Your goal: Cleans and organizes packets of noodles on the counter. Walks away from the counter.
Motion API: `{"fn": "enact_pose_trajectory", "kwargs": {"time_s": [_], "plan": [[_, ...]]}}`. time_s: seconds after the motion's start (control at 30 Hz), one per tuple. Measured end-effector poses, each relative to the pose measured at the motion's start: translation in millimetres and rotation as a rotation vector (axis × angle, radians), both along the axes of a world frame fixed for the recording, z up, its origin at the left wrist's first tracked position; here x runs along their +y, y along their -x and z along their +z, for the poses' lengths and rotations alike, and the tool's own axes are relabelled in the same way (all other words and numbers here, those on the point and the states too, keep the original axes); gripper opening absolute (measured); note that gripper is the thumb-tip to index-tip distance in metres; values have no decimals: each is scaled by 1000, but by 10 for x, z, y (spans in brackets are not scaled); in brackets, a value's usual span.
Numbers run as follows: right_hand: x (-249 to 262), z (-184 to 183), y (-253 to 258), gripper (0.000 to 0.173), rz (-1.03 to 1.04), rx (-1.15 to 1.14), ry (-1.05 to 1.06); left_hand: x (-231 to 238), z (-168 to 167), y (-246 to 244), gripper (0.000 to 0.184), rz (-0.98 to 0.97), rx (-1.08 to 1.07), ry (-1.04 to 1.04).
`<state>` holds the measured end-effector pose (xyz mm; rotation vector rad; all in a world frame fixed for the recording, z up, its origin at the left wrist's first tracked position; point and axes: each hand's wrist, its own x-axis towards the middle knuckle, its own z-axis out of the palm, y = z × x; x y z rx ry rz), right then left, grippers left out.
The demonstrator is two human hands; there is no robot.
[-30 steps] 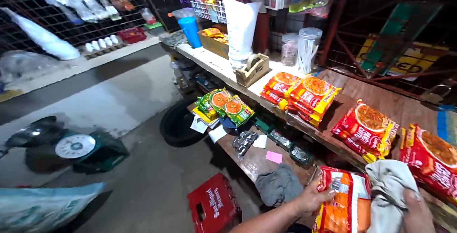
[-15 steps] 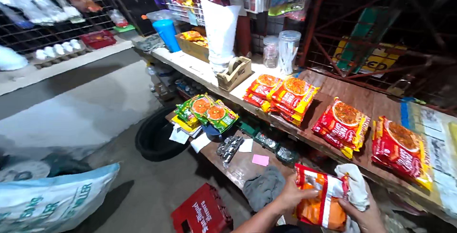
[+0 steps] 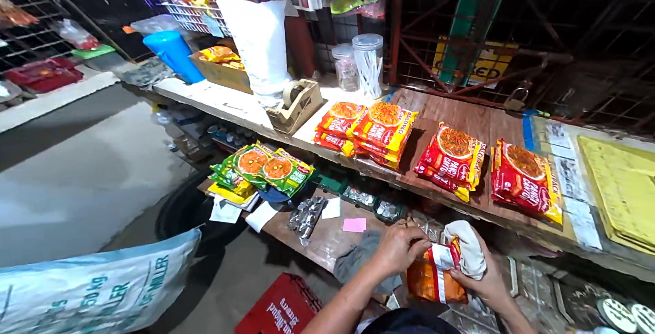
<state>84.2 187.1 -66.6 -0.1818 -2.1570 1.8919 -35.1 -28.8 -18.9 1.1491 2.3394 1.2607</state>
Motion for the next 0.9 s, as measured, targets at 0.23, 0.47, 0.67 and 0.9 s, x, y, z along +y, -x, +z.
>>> {"fn": "enact_pose_trajectory", "kwargs": {"time_s": [0.23, 0.47, 0.67, 0.9], "plan": [[277, 154, -180, 83, -150, -81, -57, -6, 114, -79, 33, 63, -203, 153], [44, 502, -60, 80, 194, 182, -606, 123, 170, -223, 27, 106, -68, 310], [26, 257, 272, 80, 366, 263, -899, 124, 25, -355, 13, 75, 117, 215], [43, 313, 195, 59, 419, 186, -654, 31, 23, -411, 15, 52, 98, 155]]}}
